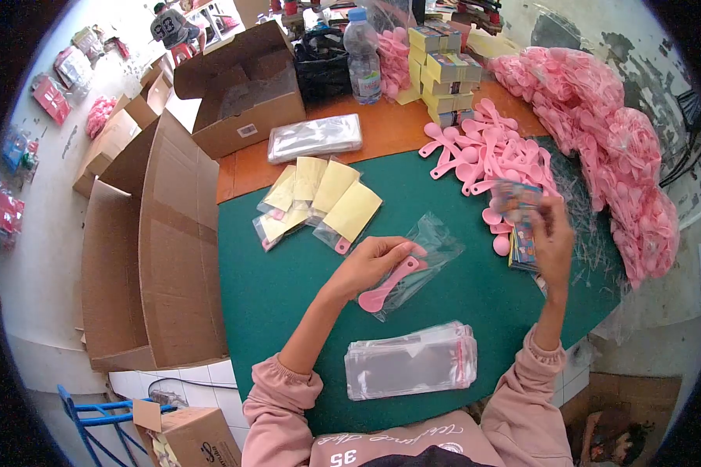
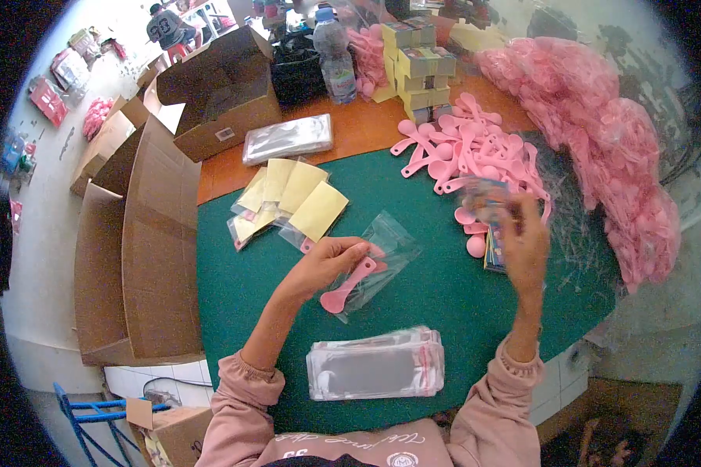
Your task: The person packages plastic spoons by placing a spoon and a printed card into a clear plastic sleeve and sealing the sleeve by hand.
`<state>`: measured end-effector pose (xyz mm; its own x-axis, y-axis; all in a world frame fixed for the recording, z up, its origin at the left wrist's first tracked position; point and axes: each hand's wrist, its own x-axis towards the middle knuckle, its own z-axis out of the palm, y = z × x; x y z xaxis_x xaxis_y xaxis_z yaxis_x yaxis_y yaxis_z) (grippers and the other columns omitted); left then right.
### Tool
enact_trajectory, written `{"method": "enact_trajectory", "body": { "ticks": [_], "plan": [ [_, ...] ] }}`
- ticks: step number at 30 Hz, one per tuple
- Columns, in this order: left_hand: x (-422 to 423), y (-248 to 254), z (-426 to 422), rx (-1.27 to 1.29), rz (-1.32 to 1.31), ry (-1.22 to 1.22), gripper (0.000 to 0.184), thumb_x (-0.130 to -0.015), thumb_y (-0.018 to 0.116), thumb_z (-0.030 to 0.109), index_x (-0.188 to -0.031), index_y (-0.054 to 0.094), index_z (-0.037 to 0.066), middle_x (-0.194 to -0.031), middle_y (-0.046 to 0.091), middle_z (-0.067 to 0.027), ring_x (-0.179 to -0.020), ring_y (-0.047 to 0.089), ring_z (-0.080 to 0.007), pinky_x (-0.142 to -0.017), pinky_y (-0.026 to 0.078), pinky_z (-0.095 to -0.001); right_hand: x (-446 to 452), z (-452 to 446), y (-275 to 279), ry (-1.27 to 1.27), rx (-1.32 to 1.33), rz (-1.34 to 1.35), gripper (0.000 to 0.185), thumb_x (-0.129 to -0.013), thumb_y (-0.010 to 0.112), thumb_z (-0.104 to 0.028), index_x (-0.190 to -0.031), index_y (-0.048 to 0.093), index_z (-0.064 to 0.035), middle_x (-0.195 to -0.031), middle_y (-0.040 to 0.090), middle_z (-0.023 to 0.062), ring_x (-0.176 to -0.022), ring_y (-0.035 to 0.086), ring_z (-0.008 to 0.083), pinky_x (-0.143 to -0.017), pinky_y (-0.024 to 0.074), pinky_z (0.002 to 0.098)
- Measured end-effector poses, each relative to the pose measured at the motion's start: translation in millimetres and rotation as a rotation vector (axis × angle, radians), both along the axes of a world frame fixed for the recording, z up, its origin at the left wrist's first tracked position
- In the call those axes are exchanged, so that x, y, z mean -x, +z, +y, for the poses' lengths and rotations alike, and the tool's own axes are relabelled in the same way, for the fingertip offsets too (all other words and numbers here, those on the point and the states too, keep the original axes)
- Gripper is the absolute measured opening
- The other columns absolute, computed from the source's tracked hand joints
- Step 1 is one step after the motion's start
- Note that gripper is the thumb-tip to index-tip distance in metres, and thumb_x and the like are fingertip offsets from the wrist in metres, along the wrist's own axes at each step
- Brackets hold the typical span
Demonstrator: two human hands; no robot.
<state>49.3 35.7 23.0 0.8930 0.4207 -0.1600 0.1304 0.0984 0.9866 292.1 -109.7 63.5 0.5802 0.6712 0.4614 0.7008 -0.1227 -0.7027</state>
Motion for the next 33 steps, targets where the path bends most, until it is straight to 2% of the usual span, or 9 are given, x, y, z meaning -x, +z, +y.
{"method": "enact_trajectory", "body": {
  "ticks": [4,5,9,11,13,18,28,31,33],
  "plan": [
    [0,-9,2,-0.066,0.044,0.025,0.032,-0.093,0.042,0.024,-0.099,0.061,-0.002,-0.091,0.063,-0.0068,-0.079,0.055,-0.0073,-0.072,0.045,-0.0206,43,23,0,0.29,-0.09,0.407,0.018,-0.085,0.05,-0.004,-0.102,0.047,-0.0024,-0.086,0.059,0.0088,-0.062,0.057,0.0132,-0.051,0.048,0.0243],
    [0,-9,1,-0.033,0.033,0.05,0.031,-0.092,0.043,0.022,-0.099,0.061,-0.002,-0.087,0.063,-0.0045,-0.073,0.052,-0.0051,-0.066,0.043,-0.019,47,24,0,0.364,-0.154,0.544,0.02,-0.086,0.048,-0.003,-0.106,0.046,-0.0017,-0.086,0.059,0.0083,-0.061,0.056,0.0113,-0.05,0.048,0.0222],
    [0,0,-2,0.128,0.006,0.123,0.029,-0.091,0.045,0.02,-0.095,0.063,-0.003,-0.08,0.064,-0.0017,-0.065,0.047,-0.0025,-0.058,0.04,-0.0173,51,22,-4,0.447,-0.116,0.704,0.026,-0.086,0.048,-0.002,-0.111,0.043,-0.0002,-0.086,0.058,0.0085,-0.061,0.056,0.0105,-0.05,0.0486,0.0219],
    [-1,2,-5,0.169,-0.002,0.15,0.029,-0.09,0.046,0.02,-0.094,0.063,-0.003,-0.078,0.063,-0.0011,-0.063,0.046,-0.0023,-0.055,0.039,-0.0172,46,20,-9,0.507,0.068,0.73,0.026,-0.086,0.048,-0.002,-0.111,0.045,-0.0005,-0.084,0.059,0.0072,-0.06,0.056,0.0096,-0.049,0.0471,0.0211],
    [0,1,-4,0.21,-0.01,0.176,0.029,-0.09,0.046,0.02,-0.093,0.063,-0.003,-0.076,0.063,-0.0005,-0.061,0.045,-0.0021,-0.053,0.037,-0.0171,43,18,-10,0.517,0.114,0.643,0.023,-0.085,0.049,-0.002,-0.108,0.048,-0.0002,-0.082,0.059,0.0064,-0.059,0.055,0.0088,-0.048,0.0461,0.0208],
    [2,-12,0,-0.094,0.13,-0.031,0.03,-0.09,0.047,0.024,-0.097,0.063,0.0,-0.08,0.063,-0.0011,-0.064,0.047,-0.0022,-0.055,0.039,-0.0178,43,14,1,0.512,0.242,0.472,0.015,-0.084,0.051,-0.003,-0.098,0.055,0.0005,-0.072,0.059,0.0035,-0.055,0.053,0.0065,-0.047,0.0436,0.0203],
    [-1,-11,-6,0.022,0.0,-0.03,0.03,-0.091,0.046,0.023,-0.096,0.062,-0.001,-0.081,0.063,-0.0022,-0.071,0.051,-0.0043,-0.062,0.043,-0.0197,37,6,13,0.498,0.388,0.293,0.012,-0.083,0.051,-0.004,-0.092,0.058,-0.0001,-0.064,0.056,0.0017,-0.051,0.051,0.0058,-0.045,0.0409,0.0197],
    [-2,-20,-3,-0.153,0.114,-0.038,0.03,-0.091,0.046,0.023,-0.096,0.062,-0.002,-0.081,0.063,-0.0023,-0.071,0.051,-0.0049,-0.062,0.043,-0.02,41,8,11,0.495,0.376,0.269,0.012,-0.082,0.051,-0.006,-0.089,0.059,-0.0007,-0.058,0.055,0.0022,-0.048,0.052,0.0075,-0.044,0.0401,0.0219],
    [-2,-21,-5,-0.192,0.028,0.019,0.026,-0.088,0.049,0.022,-0.093,0.063,0.0,-0.06,0.053,-0.001,-0.054,0.041,-0.006,-0.049,0.036,-0.0244,42,8,8,0.515,0.395,0.214,0.012,-0.082,0.051,-0.006,-0.089,0.059,-0.0004,-0.057,0.055,0.0022,-0.047,0.052,0.0077,-0.043,0.0399,0.0222]
  ]
}}
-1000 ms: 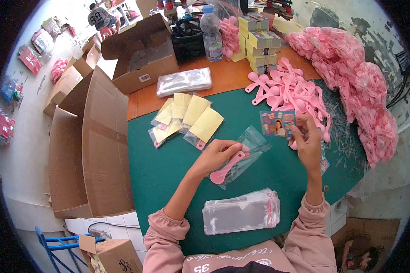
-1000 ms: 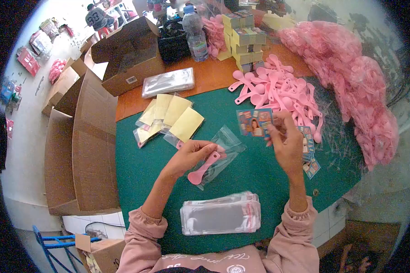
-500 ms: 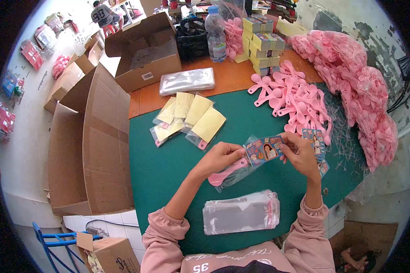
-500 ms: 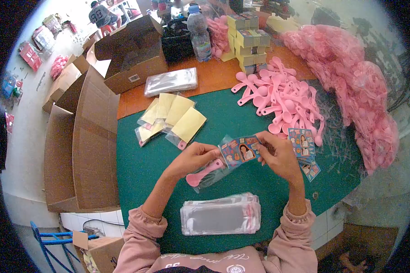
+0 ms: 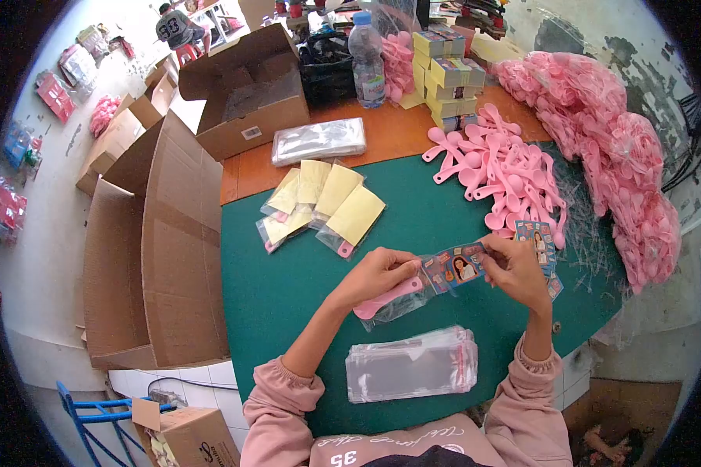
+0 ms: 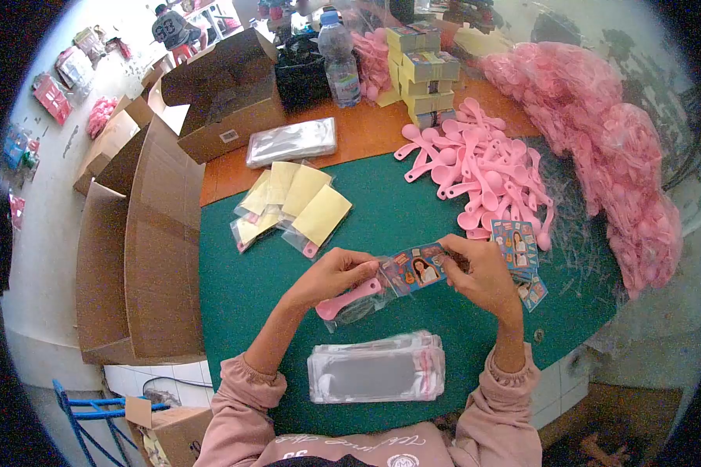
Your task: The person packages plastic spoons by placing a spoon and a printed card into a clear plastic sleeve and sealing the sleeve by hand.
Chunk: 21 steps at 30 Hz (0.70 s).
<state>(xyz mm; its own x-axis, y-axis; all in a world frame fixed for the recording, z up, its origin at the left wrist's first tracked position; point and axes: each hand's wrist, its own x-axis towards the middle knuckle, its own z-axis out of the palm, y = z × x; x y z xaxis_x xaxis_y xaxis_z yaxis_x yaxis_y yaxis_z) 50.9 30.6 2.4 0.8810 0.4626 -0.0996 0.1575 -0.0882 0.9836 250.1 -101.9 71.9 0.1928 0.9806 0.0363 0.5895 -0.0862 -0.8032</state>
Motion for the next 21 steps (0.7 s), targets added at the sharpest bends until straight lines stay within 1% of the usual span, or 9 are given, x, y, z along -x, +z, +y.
{"method": "enact_trajectory", "body": {
  "ticks": [3,7,10,13,15,16,17,19,21],
  "plan": [
    [3,14,2,-0.021,0.088,-0.065,0.028,-0.089,0.049,0.023,-0.095,0.062,-0.002,-0.077,0.06,0.0005,-0.068,0.047,-0.0037,-0.059,0.041,-0.02,0,-2,0,-0.042,0.096,0.064,0.01,-0.081,0.052,-0.005,-0.086,0.058,0.0012,-0.057,0.056,0.0031,-0.045,0.052,0.0078,-0.041,0.0408,0.0227],
    [9,20,1,-0.003,0.059,-0.094,0.027,-0.089,0.051,0.022,-0.096,0.062,-0.001,-0.076,0.059,0.0011,-0.067,0.046,-0.0033,-0.057,0.04,-0.0201,7,-3,3,-0.098,0.132,0.198,0.008,-0.079,0.054,-0.004,-0.081,0.054,0.0032,-0.059,0.056,0.0045,-0.045,0.054,0.0086,-0.039,0.0431,0.0224],
    [9,18,2,-0.122,0.207,-0.228,0.026,-0.088,0.052,0.021,-0.097,0.062,-0.001,-0.075,0.059,0.0006,-0.066,0.045,-0.0033,-0.056,0.04,-0.0209,15,-2,1,-0.015,0.18,0.327,0.009,-0.079,0.055,-0.004,-0.079,0.053,0.0037,-0.059,0.057,0.0054,-0.045,0.054,0.0094,-0.039,0.0438,0.0219],
    [3,11,-8,0.021,0.037,-0.202,0.026,-0.087,0.053,0.022,-0.101,0.061,0.001,-0.074,0.059,0.0005,-0.064,0.045,-0.0033,-0.056,0.041,-0.0223,21,0,-6,0.088,0.25,0.413,0.014,-0.079,0.059,-0.009,-0.078,0.053,0.0025,-0.06,0.058,0.0073,-0.044,0.054,0.0098,-0.04,0.043,0.0225],
    [0,20,-16,0.012,0.036,-0.155,0.03,-0.085,0.055,0.022,-0.107,0.057,0.003,-0.075,0.064,-0.0106,-0.062,0.056,-0.0126,-0.058,0.044,-0.0286,22,3,-15,0.295,0.286,0.178,0.018,-0.077,0.063,-0.014,-0.079,0.053,0.0008,-0.06,0.058,0.0073,-0.045,0.053,0.0109,-0.043,0.0429,0.025],
    [-3,21,-13,0.001,0.032,-0.161,0.03,-0.085,0.055,0.022,-0.107,0.057,0.003,-0.075,0.064,-0.0106,-0.062,0.056,-0.0126,-0.058,0.044,-0.0286,21,8,-19,0.328,0.212,0.074,0.02,-0.075,0.065,-0.016,-0.078,0.053,-0.0009,-0.06,0.058,0.0068,-0.049,0.054,0.0127,-0.048,0.0426,0.0265],
    [-4,22,-15,-0.046,0.027,-0.156,0.035,-0.085,0.055,0.023,-0.114,0.05,0.004,-0.076,0.064,-0.0122,-0.065,0.059,-0.016,-0.06,0.045,-0.0304,23,9,-21,0.328,0.214,0.075,0.02,-0.075,0.065,-0.016,-0.078,0.053,-0.0009,-0.06,0.058,0.0068,-0.049,0.054,0.0127,-0.048,0.0426,0.0265],
    [-2,24,-17,-0.092,0.023,-0.145,0.042,-0.085,0.055,0.024,-0.121,0.044,0.005,-0.078,0.065,-0.0138,-0.069,0.062,-0.0194,-0.061,0.046,-0.0321,26,10,-26,0.247,-0.058,0.019,0.019,-0.074,0.065,-0.015,-0.075,0.052,-0.0013,-0.062,0.059,0.0062,-0.055,0.053,0.0107,-0.051,0.0422,0.026],
    [-2,28,-17,-0.195,0.202,-0.142,0.05,-0.085,0.055,0.025,-0.127,0.036,0.007,-0.082,0.065,-0.016,-0.075,0.063,-0.0237,-0.066,0.046,-0.034,20,11,-40,0.24,0.039,0.145,0.019,-0.073,0.067,-0.014,-0.074,0.052,-0.0018,-0.062,0.058,0.005,-0.057,0.052,0.0089,-0.052,0.0416,0.0253]
  ]
}}
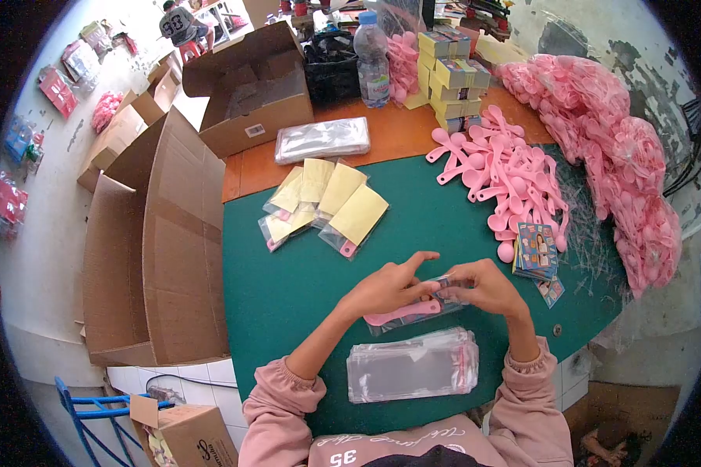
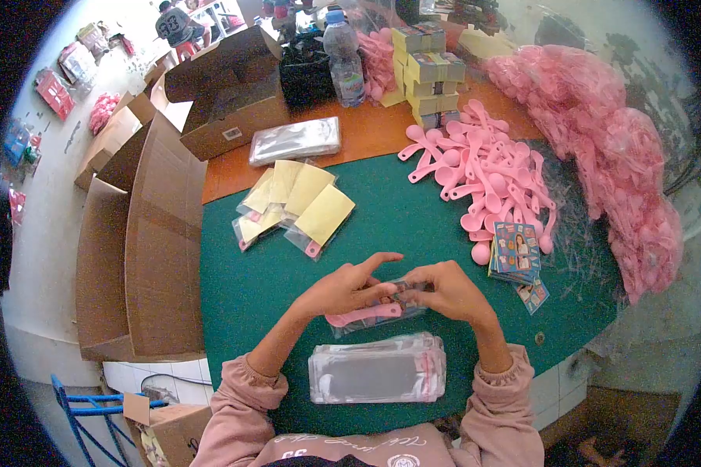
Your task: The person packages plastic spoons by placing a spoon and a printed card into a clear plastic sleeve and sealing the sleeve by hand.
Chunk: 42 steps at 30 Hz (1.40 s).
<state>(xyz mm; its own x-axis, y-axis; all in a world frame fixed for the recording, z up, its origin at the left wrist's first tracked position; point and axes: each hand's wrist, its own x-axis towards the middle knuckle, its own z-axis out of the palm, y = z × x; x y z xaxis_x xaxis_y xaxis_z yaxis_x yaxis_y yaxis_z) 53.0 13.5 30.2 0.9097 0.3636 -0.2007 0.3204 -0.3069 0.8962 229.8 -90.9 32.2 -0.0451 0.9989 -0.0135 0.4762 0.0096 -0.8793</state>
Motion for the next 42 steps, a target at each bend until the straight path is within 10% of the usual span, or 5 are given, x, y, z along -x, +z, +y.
{"method": "enact_trajectory", "body": {
  "ticks": [14,20,23,35,42],
  "plan": [
    [25,-25,42,0.491,-0.131,-0.147,0.051,-0.082,0.056,0.007,-0.128,0.034,0.009,-0.096,0.059,-0.0097,-0.083,0.058,-0.0127,-0.071,0.049,-0.0252,-19,0,3,-0.233,0.231,0.32,0.016,-0.071,0.068,-0.012,-0.078,0.06,0.0001,-0.065,0.055,-0.0008,-0.062,0.048,0.0051,-0.056,0.0404,0.0222],
    [1,-45,-2,-0.012,-0.309,0.522,0.051,-0.09,0.049,0.019,-0.132,0.023,0.012,-0.1,0.056,-0.0159,-0.087,0.059,-0.0189,-0.072,0.051,-0.03,-3,15,13,-0.453,-0.31,-0.16,0.022,-0.071,0.066,-0.005,-0.092,0.063,-0.0019,-0.078,0.064,0.0047,-0.071,0.058,0.0109,-0.064,0.0455,0.0234],
    [2,-33,-10,0.868,-0.354,0.377,0.058,-0.094,0.033,0.034,-0.135,-0.001,0.012,-0.104,0.055,-0.0219,-0.092,0.06,-0.0271,-0.074,0.052,-0.0347,5,13,16,-0.182,-0.274,-0.179,0.03,-0.07,0.066,-0.005,-0.1,0.06,-0.0029,-0.101,0.059,0.0087,-0.091,0.057,0.0187,-0.078,0.0448,0.0295],
    [17,-23,-1,0.107,-0.09,0.562,0.038,-0.091,0.031,0.006,-0.128,0.021,0.005,-0.082,0.061,-0.0142,-0.073,0.063,-0.0188,-0.056,0.054,-0.0276,39,31,-21,-0.08,-0.306,-0.465,0.024,-0.069,0.066,-0.012,-0.089,0.055,-0.0041,-0.09,0.051,0.0112,-0.089,0.051,0.0284,-0.075,0.0421,0.0374],
    [16,-29,2,0.116,-0.126,0.597,0.036,-0.091,0.033,0.007,-0.126,0.024,0.004,-0.083,0.061,-0.0134,-0.074,0.063,-0.0175,-0.054,0.053,-0.0265,46,38,-36,-0.055,-0.273,-0.495,0.018,-0.072,0.063,-0.013,-0.086,0.055,-0.0042,-0.085,0.052,0.0091,-0.085,0.052,0.0274,-0.074,0.0407,0.0381]
  ]
}}
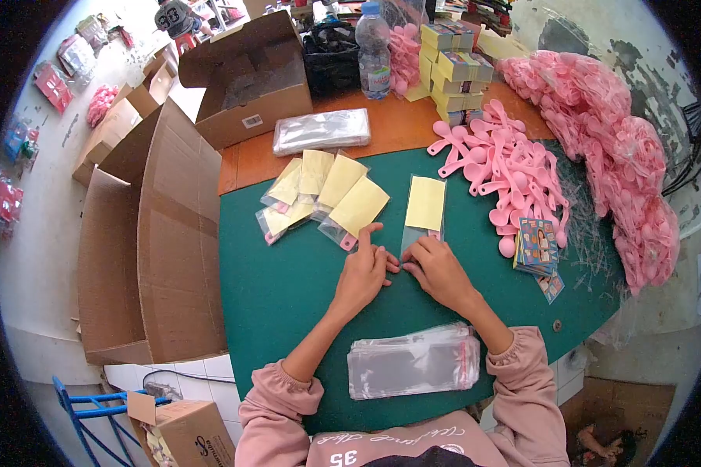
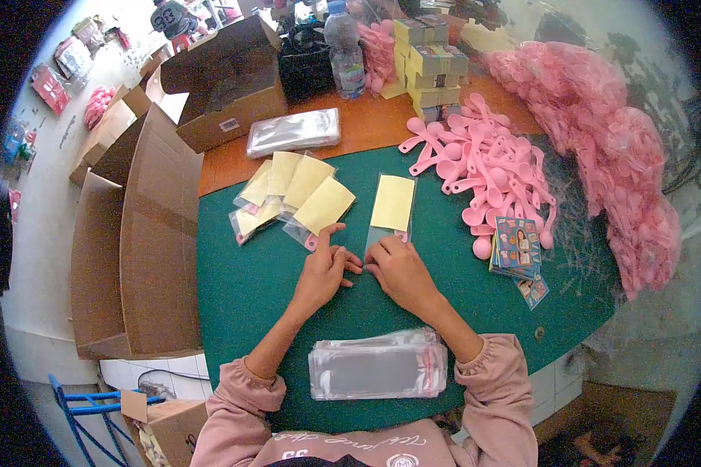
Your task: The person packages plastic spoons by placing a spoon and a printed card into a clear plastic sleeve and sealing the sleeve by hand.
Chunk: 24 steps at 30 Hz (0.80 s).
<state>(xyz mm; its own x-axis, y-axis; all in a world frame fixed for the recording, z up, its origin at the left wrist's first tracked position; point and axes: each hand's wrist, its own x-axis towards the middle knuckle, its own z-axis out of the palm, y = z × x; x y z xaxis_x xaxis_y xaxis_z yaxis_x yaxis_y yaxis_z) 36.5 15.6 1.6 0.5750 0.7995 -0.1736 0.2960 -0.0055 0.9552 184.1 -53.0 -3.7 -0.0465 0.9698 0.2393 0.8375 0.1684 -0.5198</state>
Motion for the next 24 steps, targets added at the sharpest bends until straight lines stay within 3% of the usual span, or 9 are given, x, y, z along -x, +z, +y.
{"method": "enact_trajectory", "body": {
  "ticks": [5,6,10,11,16,24],
  "plan": [
    [-1,-1,-1,-0.034,-0.012,-0.027,0.03,-0.092,0.035,0.011,-0.122,0.033,0.004,-0.085,0.061,-0.0141,-0.076,0.063,-0.0177,-0.058,0.053,-0.027,-3,0,0,-0.003,-0.066,-0.022,0.014,-0.075,0.061,-0.013,-0.083,0.055,-0.004,-0.081,0.053,0.0091,-0.081,0.052,0.027,-0.073,0.0397,0.0369],
    [-1,0,-1,-0.034,-0.012,-0.026,0.03,-0.092,0.035,0.011,-0.122,0.033,0.004,-0.085,0.061,-0.0141,-0.076,0.063,-0.0177,-0.058,0.053,-0.027,-3,-1,6,-0.022,-0.054,0.075,0.014,-0.075,0.061,-0.013,-0.084,0.055,-0.0041,-0.081,0.053,0.0092,-0.081,0.053,0.0266,-0.072,0.0393,0.0364],
    [-2,-6,0,0.192,-0.197,-0.075,0.033,-0.094,0.037,0.021,-0.123,0.035,0.005,-0.085,0.062,-0.0142,-0.077,0.063,-0.0182,-0.064,0.052,-0.0284,-4,-5,18,-0.01,-0.006,0.227,0.016,-0.074,0.062,-0.013,-0.085,0.054,-0.0046,-0.083,0.054,0.0088,-0.08,0.053,0.0256,-0.072,0.0383,0.0358],
    [-2,-10,1,0.31,-0.285,-0.09,0.035,-0.094,0.037,0.023,-0.125,0.035,0.006,-0.086,0.062,-0.0141,-0.078,0.063,-0.018,-0.066,0.052,-0.0282,-4,-6,17,-0.009,-0.006,0.226,0.016,-0.074,0.062,-0.013,-0.085,0.054,-0.0046,-0.083,0.054,0.0088,-0.08,0.053,0.0256,-0.072,0.0383,0.0358],
    [0,-9,2,0.364,-0.236,-0.138,0.037,-0.094,0.038,0.022,-0.127,0.033,0.007,-0.089,0.062,-0.0136,-0.08,0.063,-0.0171,-0.067,0.052,-0.0278,-2,-11,20,0.012,0.001,0.121,0.023,-0.07,0.066,-0.01,-0.088,0.053,-0.0055,-0.087,0.052,0.0076,-0.083,0.052,0.0248,-0.073,0.0383,0.0358],
    [1,-11,4,0.465,-0.239,-0.162,0.04,-0.093,0.041,0.02,-0.129,0.032,0.008,-0.091,0.062,-0.012,-0.082,0.062,-0.0167,-0.069,0.052,-0.0268,3,-13,20,0.047,-0.044,0.019,0.019,-0.068,0.066,-0.01,-0.081,0.053,-0.0055,-0.085,0.051,0.0072,-0.085,0.051,0.0248,-0.073,0.038,0.0359]
  ]
}}
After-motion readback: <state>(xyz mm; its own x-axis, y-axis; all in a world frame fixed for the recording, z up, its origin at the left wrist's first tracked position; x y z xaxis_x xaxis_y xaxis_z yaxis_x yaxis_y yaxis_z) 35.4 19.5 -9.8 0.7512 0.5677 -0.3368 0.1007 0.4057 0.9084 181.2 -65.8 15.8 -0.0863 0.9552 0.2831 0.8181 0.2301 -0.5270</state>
